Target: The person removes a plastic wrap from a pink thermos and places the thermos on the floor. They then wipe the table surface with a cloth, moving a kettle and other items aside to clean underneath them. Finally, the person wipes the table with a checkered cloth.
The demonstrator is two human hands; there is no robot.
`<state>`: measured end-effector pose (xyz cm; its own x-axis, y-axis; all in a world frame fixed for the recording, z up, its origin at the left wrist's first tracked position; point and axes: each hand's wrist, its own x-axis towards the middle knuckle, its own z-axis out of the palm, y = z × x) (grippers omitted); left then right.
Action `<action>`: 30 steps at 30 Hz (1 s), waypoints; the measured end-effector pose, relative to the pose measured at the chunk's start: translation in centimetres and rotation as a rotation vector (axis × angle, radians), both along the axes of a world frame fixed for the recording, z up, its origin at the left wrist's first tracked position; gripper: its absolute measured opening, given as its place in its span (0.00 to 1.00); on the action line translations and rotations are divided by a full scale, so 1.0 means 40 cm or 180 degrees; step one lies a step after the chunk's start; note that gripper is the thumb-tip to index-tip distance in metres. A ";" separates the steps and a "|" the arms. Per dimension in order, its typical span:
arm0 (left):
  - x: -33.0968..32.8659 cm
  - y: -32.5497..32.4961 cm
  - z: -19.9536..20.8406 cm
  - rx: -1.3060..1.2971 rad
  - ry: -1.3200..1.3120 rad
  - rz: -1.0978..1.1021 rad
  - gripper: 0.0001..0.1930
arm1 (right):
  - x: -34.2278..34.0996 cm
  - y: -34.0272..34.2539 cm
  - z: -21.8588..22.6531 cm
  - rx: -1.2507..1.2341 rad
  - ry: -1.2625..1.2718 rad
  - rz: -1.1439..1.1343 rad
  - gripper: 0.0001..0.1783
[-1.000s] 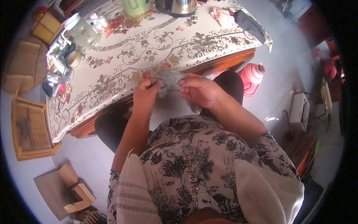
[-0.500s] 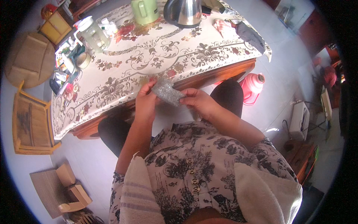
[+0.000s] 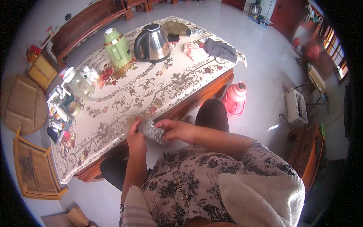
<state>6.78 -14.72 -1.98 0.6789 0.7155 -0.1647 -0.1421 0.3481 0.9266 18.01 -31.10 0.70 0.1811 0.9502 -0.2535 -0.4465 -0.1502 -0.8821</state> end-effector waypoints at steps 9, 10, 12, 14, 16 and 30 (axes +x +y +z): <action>-0.005 0.006 0.006 -0.0403 -0.0229 -0.0183 0.15 | 0.006 0.010 -0.049 -0.0028 -0.0312 -0.0051 0.17; -0.003 0.007 0.015 -0.0333 -0.0197 -0.0221 0.15 | 0.012 0.010 -0.047 -0.0082 -0.0273 -0.0061 0.15; -0.028 0.005 0.015 -0.0242 -0.0099 -0.0222 0.17 | 0.009 0.006 -0.033 -0.0165 -0.0935 -0.0027 0.12; -0.021 0.011 0.038 -0.0071 -0.0156 -0.0325 0.19 | 0.033 0.015 -0.060 -0.0043 -0.1224 0.0065 0.08; -0.011 0.031 -0.003 -0.0381 -0.0246 -0.0473 0.21 | 0.036 -0.002 -0.056 -0.0115 -0.1062 -0.0268 0.08; -0.039 -0.024 0.014 0.0405 0.0455 -0.1200 0.17 | 0.042 0.027 -0.006 -0.0150 -0.0313 -0.0641 0.15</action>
